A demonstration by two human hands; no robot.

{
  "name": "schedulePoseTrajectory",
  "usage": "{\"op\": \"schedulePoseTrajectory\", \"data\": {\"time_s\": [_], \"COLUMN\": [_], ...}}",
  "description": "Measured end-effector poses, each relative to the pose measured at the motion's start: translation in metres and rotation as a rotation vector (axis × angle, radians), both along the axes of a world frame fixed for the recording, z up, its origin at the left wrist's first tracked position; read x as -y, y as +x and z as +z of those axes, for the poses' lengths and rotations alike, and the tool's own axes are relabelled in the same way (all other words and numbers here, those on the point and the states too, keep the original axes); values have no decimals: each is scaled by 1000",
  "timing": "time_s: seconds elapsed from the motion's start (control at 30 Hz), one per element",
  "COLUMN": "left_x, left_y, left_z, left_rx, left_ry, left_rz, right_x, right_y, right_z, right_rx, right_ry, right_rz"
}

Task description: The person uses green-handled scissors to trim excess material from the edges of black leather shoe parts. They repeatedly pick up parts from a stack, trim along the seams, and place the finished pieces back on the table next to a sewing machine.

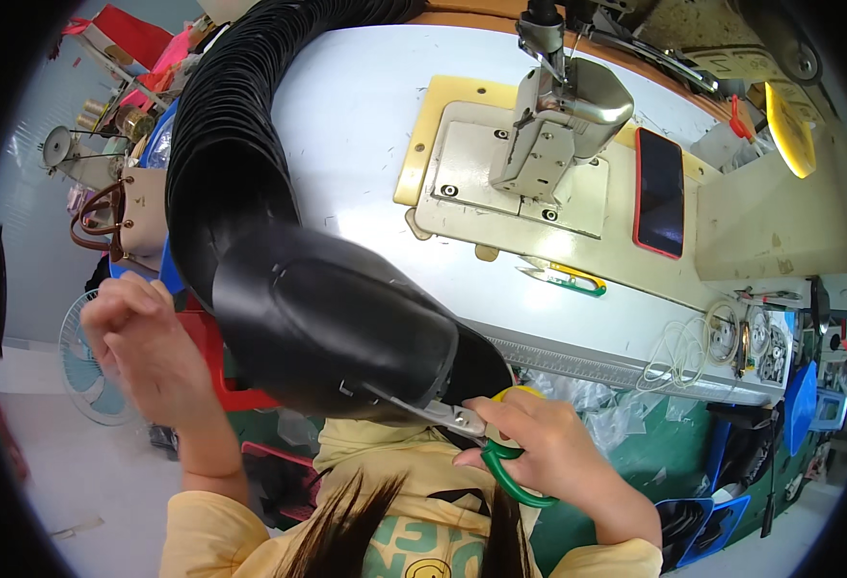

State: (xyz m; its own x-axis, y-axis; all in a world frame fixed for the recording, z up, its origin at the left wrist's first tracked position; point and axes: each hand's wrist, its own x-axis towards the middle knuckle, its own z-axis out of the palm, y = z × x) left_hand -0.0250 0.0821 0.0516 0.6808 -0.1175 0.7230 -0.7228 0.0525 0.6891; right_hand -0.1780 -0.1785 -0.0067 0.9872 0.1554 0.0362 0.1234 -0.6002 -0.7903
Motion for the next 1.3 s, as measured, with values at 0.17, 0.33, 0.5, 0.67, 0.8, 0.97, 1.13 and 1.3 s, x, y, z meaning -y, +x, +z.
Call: {"op": "schedulePoseTrajectory", "data": {"time_s": [0.17,0.33,0.5,0.67,0.8,0.97,1.13,1.3], "left_x": [62,91,90,68,50,64,75,80], "left_y": [18,35,21,45,54,33,16,9], "left_z": [19,17,22,12,5,-16,-43,-48], "left_rx": [90,-106,-17,-196,-483,-718,-674,-702], "left_ry": [1047,1406,1473,1196,1007,581,195,174], "left_rz": [-933,-1238,-1373,-1277,-1080,-938,-881,-779], "right_x": [0,15,15,25,37,14,-4,-2], "right_y": [10,4,0,-6,-10,12,19,18], "right_z": [16,31,39,35,24,9,-15,-23], "right_rx": [159,171,137,153,269,174,-23,-138], "right_ry": [-328,-485,-532,-602,-396,123,516,580], "right_rz": [178,228,322,224,-75,-112,-87,-97]}}
